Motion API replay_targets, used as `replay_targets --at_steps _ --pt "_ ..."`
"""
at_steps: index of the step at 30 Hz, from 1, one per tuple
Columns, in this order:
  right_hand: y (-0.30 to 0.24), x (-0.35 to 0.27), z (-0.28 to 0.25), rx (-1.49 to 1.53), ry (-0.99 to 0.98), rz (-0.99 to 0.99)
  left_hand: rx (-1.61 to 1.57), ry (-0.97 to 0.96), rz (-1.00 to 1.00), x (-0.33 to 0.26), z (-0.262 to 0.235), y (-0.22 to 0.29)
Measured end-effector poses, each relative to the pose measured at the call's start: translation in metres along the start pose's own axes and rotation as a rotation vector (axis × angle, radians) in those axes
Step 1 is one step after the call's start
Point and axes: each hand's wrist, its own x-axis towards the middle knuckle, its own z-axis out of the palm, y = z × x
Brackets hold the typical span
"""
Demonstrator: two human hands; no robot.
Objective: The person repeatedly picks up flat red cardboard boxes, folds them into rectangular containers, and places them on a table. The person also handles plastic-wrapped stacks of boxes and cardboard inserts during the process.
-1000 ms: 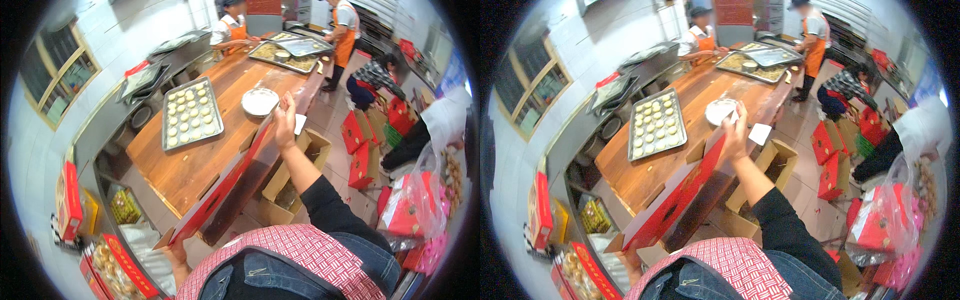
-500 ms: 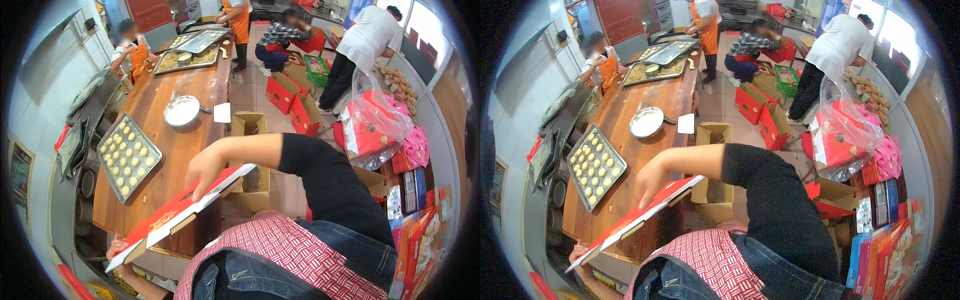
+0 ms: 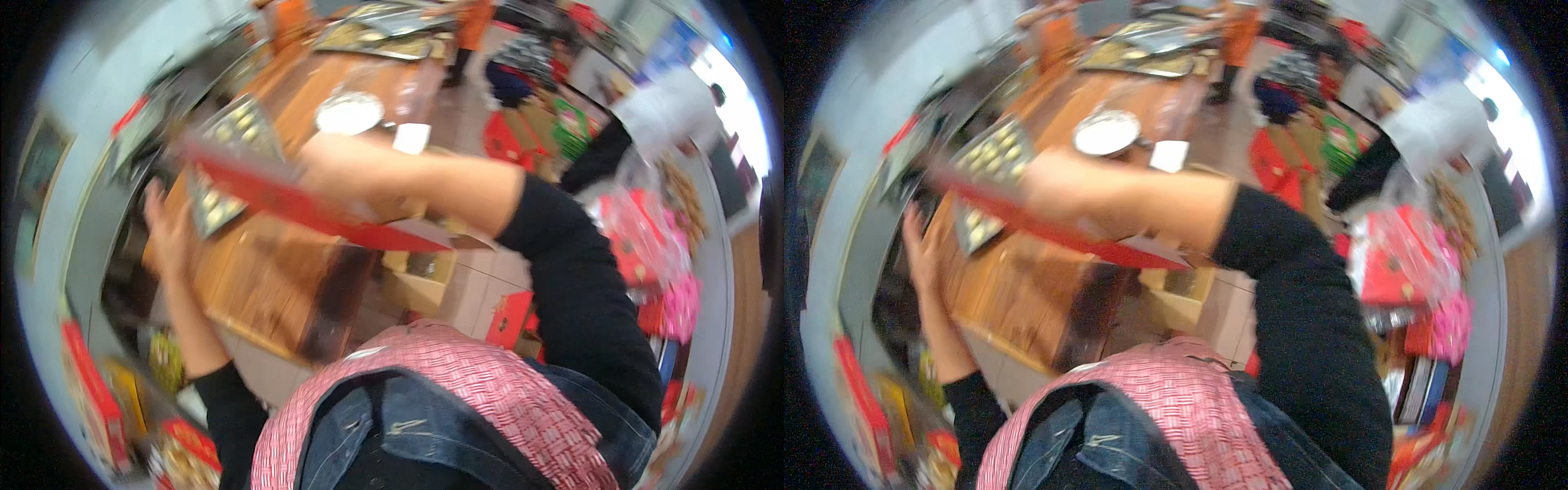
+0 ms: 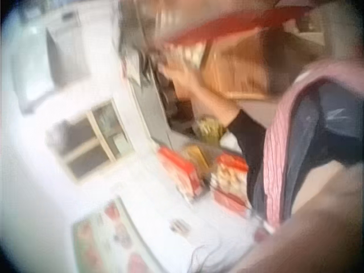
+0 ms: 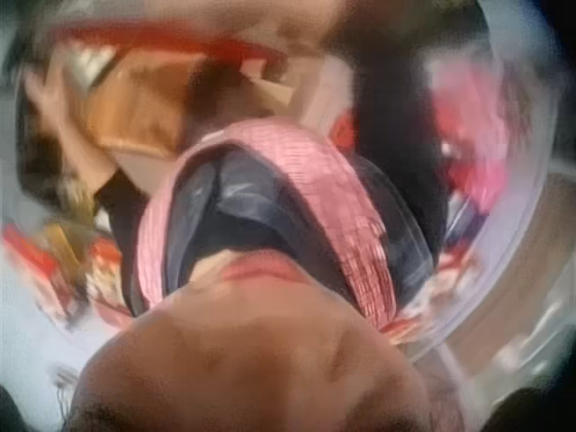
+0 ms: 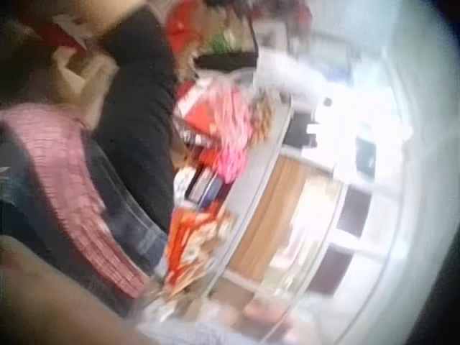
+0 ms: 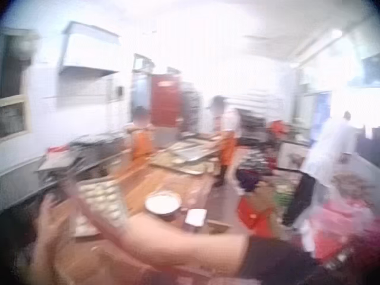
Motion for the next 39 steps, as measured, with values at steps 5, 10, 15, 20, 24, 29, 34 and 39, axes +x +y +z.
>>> replay_targets --at_steps 5,10,15,20,24,29,34,39 --pt "0.095 0.027 -0.037 0.403 0.225 0.09 -0.299 -0.372 0.11 -0.092 0.046 0.095" --pt "0.07 0.054 0.015 0.84 0.223 0.441 -0.363 -0.513 0.072 -0.193 0.04 0.156" --pt "0.051 0.069 0.071 1.049 0.0 0.419 -0.077 0.082 -0.17 -0.217 0.045 0.115" --pt "0.186 0.091 0.066 0.603 0.784 0.309 -0.436 0.216 -0.487 -0.228 -0.019 0.069" --pt "0.169 0.093 0.081 1.247 0.656 0.009 -0.442 0.264 -0.563 -0.25 -0.044 0.052" --pt "0.152 0.087 0.104 0.864 0.778 -0.028 -0.475 0.282 -0.571 -0.24 -0.047 0.04" --pt "0.124 0.094 0.114 0.522 0.945 0.051 -0.447 0.28 -0.558 -0.231 -0.057 0.04" --pt "0.16 0.132 0.126 0.824 1.003 0.039 -0.412 0.414 -0.555 -0.212 -0.038 0.035"
